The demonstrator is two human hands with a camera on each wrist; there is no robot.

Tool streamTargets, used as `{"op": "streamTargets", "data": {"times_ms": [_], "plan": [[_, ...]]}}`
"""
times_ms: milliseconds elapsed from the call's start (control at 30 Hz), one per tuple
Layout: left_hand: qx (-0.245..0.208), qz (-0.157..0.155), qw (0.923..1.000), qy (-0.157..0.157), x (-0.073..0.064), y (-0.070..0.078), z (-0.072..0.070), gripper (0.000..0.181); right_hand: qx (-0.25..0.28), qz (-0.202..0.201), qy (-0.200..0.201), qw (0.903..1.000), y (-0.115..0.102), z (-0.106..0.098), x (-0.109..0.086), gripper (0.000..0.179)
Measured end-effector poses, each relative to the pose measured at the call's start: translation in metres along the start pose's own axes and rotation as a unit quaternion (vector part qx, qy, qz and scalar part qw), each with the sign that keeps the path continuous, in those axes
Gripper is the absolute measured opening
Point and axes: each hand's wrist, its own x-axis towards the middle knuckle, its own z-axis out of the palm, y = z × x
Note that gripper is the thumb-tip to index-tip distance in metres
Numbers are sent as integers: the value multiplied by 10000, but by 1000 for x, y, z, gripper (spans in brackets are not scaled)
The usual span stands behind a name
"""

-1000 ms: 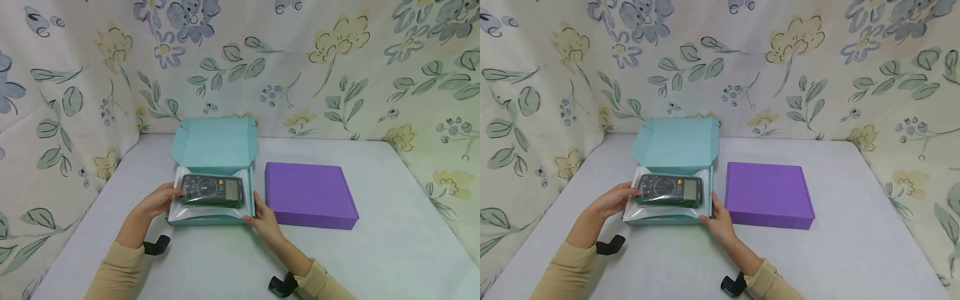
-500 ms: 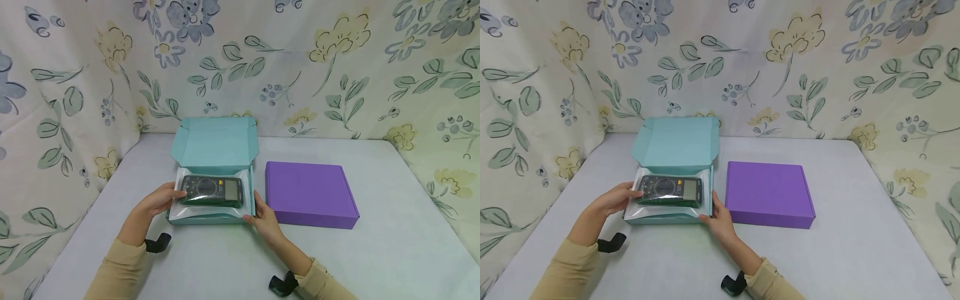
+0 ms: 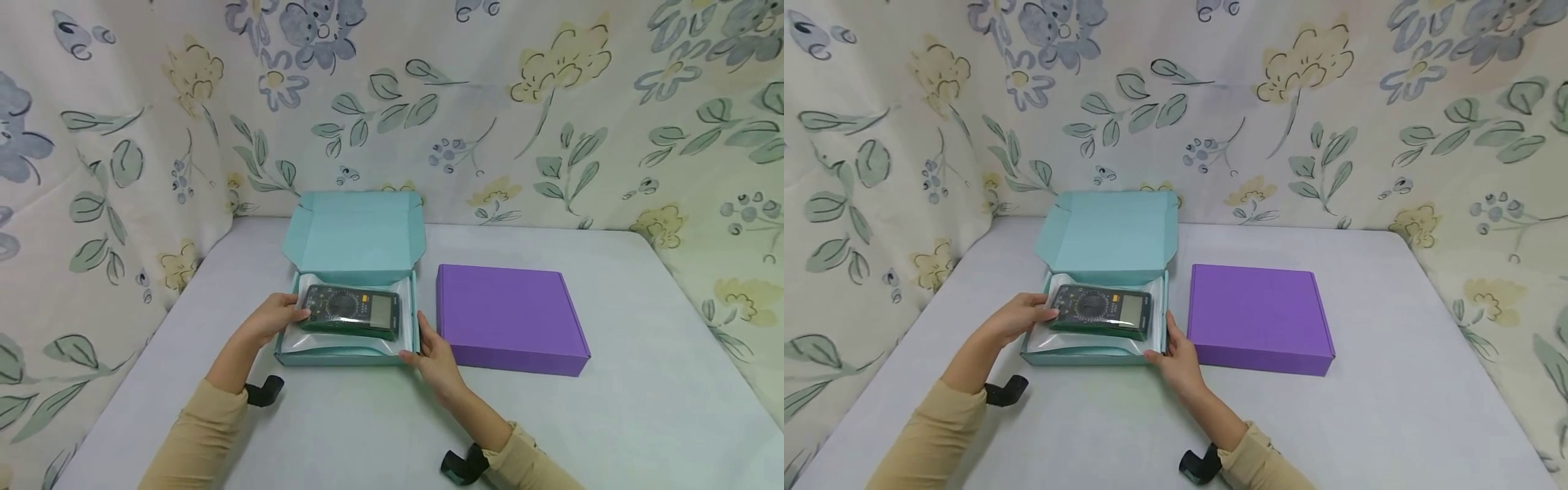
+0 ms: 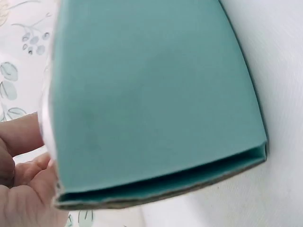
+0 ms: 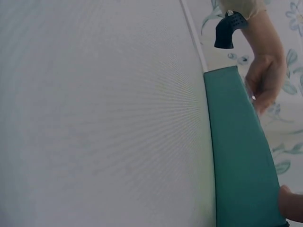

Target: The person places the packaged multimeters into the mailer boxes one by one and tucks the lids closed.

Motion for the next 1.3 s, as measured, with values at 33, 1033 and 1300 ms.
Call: {"op": "streamTargets", "data": {"times_ms": [33,1033,1300], "plan": [[178,-9,9997,156,1,0,1,52,-13,1,6,10000,0,0,0,80],[29,726,9877,1387,-20,7,-14,44,-1270,538,-914,9862,-46,-31,13,64],[-3760,547,9234,540,-13,18,-64,56,1329,825,-718,9851,-74,-50,52,57]]}}
